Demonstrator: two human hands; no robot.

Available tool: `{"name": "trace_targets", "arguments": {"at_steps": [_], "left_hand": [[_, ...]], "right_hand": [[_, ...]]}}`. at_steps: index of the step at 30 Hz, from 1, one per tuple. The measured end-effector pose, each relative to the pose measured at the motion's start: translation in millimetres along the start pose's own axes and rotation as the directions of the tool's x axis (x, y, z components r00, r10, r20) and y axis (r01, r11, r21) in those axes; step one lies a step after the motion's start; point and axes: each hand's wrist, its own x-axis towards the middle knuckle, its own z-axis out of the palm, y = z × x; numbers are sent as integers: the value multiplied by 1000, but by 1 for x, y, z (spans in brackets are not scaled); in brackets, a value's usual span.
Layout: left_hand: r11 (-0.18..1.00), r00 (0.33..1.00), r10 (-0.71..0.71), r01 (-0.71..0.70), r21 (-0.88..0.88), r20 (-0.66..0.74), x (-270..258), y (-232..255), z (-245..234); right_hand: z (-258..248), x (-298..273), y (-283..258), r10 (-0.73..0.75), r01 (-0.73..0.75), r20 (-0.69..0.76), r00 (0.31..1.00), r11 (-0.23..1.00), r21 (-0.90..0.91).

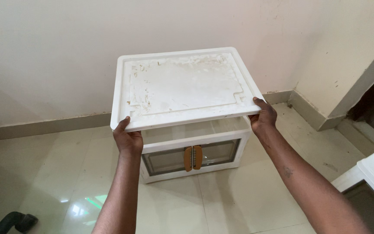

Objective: The person removes the top white storage crate from a stack of three, places it on the floor, and removes its lid. They then fold the crate's side panels inward to collapse it flat. The person repeats the same process with the second crate from the stack.

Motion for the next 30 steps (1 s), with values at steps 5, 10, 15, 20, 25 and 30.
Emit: {"name": "trace_targets", "arguments": {"at_steps": [5, 10, 15, 20, 25, 30], "left_hand": [[1000, 1000, -11, 11, -18, 4, 6, -7, -2], [999, 999, -42, 42, -1, -26, 9, -21, 0], [997, 997, -75, 75, 6, 23, 6, -31, 7], [995, 988, -101, 99, 21, 113, -8, -49, 24], [993, 979, -121, 120, 15, 164, -27, -85, 50], [969, 952, -235, 245, -26, 195, -49, -126, 80]], "right_hand": [[-12, 5, -7, 60, -61, -29, 998, 997, -40], [-26, 8, -26, 100, -96, 22, 995, 986, -133], [-41, 9, -49, 127, -107, 54, 990, 954, -281], [-70, 18, -69, 129, -109, 78, 989, 969, -223], [-95, 14, -96, 30, -21, 75, 997, 993, -117], [-109, -10, -129, -16, 12, -43, 999, 995, -98]]}}
